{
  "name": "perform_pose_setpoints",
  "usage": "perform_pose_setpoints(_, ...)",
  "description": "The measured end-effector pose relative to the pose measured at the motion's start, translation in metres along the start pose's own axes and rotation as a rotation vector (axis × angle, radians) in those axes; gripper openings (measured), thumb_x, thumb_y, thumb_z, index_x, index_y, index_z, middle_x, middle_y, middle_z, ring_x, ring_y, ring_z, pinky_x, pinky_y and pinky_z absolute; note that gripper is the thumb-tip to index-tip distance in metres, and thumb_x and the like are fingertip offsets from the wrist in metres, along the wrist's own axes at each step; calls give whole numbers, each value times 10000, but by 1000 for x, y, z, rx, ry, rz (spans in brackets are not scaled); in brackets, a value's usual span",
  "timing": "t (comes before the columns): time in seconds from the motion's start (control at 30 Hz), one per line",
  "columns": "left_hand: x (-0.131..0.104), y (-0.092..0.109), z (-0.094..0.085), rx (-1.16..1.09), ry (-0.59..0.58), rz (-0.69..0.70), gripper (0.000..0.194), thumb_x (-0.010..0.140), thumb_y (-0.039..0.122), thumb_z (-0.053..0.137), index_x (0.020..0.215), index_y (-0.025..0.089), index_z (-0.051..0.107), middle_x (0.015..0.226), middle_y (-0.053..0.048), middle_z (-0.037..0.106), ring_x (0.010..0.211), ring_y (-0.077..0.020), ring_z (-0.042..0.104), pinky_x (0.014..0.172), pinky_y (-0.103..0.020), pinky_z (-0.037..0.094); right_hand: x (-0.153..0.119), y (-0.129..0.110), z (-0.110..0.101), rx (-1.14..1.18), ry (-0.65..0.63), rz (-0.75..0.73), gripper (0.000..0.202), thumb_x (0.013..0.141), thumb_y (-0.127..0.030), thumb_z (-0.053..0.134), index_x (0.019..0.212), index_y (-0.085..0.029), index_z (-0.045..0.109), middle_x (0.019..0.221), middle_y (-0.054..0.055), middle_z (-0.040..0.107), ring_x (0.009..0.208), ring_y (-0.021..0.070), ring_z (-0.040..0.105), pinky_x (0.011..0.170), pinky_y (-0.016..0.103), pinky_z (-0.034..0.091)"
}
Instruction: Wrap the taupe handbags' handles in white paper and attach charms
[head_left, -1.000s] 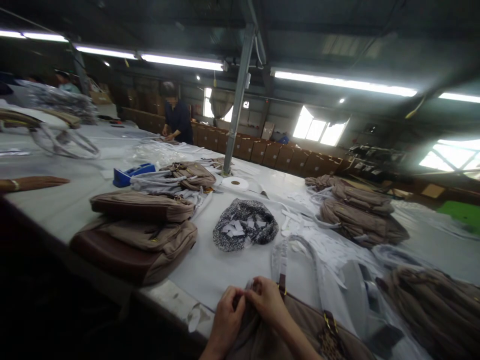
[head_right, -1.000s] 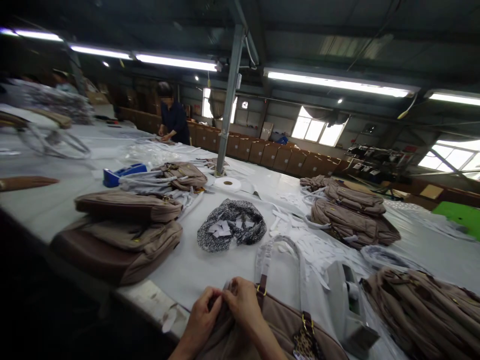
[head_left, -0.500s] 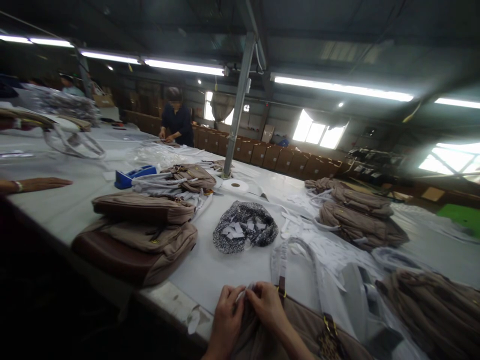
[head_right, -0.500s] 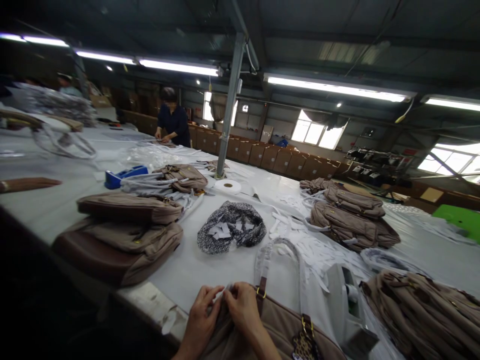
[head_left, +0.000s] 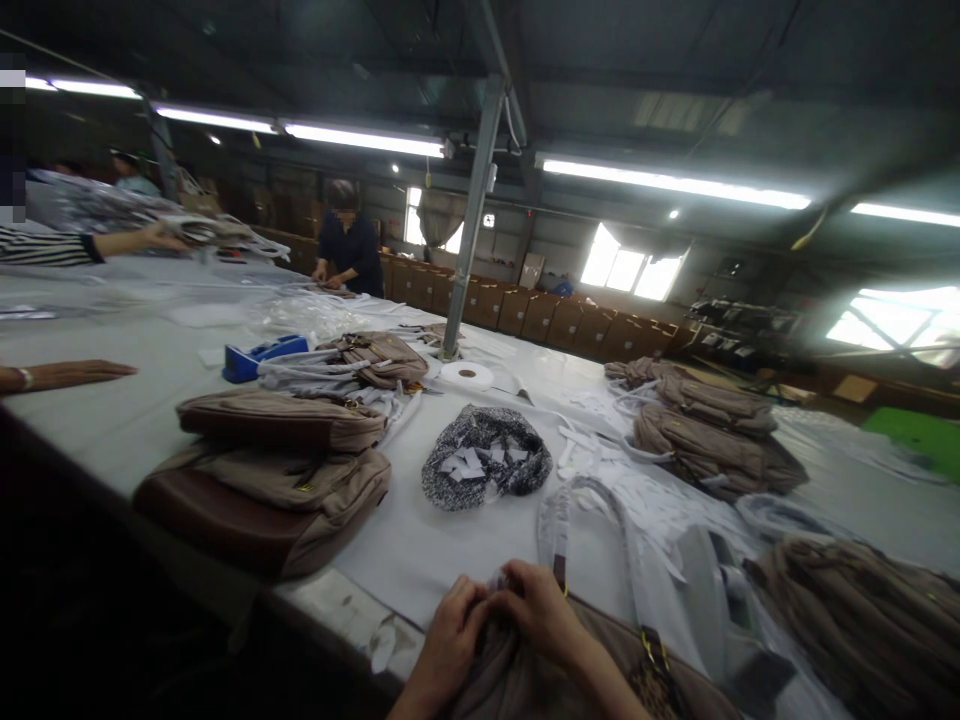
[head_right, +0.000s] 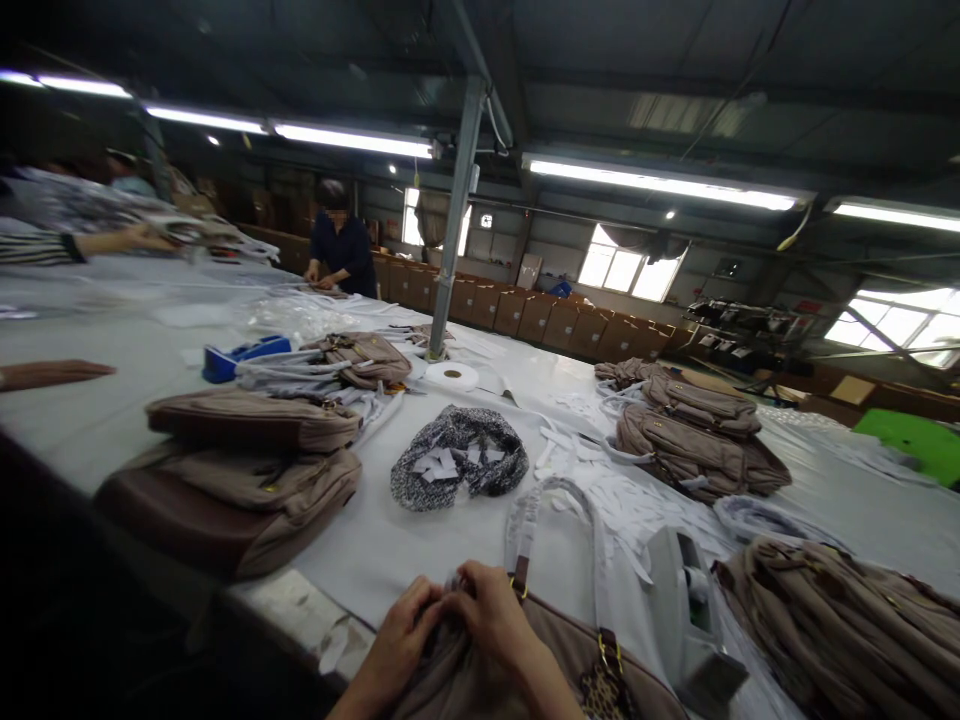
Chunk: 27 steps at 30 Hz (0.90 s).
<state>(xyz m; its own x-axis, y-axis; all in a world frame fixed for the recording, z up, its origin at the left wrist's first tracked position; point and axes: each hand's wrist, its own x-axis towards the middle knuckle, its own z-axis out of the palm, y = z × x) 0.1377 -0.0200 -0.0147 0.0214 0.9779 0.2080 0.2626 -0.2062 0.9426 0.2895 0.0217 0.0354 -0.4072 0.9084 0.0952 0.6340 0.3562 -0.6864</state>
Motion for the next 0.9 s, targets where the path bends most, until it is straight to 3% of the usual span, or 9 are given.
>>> perform_pose_setpoints(0.07,-1,0,1,6,21,-13,201,878,319,441,751,204,545,770,-15,560,771,-173,560,732,-278,457,1,3,-5,84,-50,-3,196,718,-117,540,898,-161,604,606,-50,590,572,112,521,526,180,346)
perform_pose_setpoints(0.13,-1,-2,2,14,44,-21,184,869,315,444,741,206,520,757,-12,547,757,-173,551,723,-279,456,2,7,-11,110,-51,2,267,708,-92,514,952,-166,594,620,-47,599,576,116,532,552,188,378)
perform_pose_setpoints(0.23,-2,-5,5,27,79,-25,202,875,346,427,753,209,513,754,-16,541,754,-179,548,724,-284,454,1,9,-19,40,50,31,213,723,-97,478,878,-158,611,604,-20,596,583,143,538,585,226,393)
perform_pose_setpoints(0.33,-2,-8,9,43,122,-34,225,880,379,419,768,212,519,754,-20,547,754,-184,550,725,-287,450,-7,3,-22,24,203,85,220,799,-144,417,910,-148,607,720,47,652,697,189,590,672,276,420)
perform_pose_setpoints(0.43,-2,-11,11,58,155,-42,224,880,387,426,778,212,522,759,-21,557,752,-185,557,722,-289,450,-18,-10,-14,101,307,126,244,838,-212,423,985,-155,609,844,79,684,789,211,630,725,286,450)
perform_pose_setpoints(0.7,-6,-14,13,110,191,-14,205,894,360,414,812,216,535,779,-21,570,766,-184,578,719,-296,469,-21,-25,32,250,232,101,352,762,-125,458,1082,-113,603,855,87,716,815,220,662,777,296,485)
perform_pose_setpoints(0.83,-8,-15,13,141,195,13,204,898,332,410,799,221,549,790,-24,567,779,-185,578,726,-303,476,-14,-25,33,260,248,154,350,740,-124,486,1066,-113,614,823,71,711,789,207,659,757,273,477)
perform_pose_setpoints(0.9,-8,-16,13,154,191,26,206,898,313,404,792,221,555,793,-27,568,784,-188,578,738,-315,479,-12,-27,31,249,246,169,282,704,-112,509,949,-136,648,768,49,698,738,195,650,707,252,469)
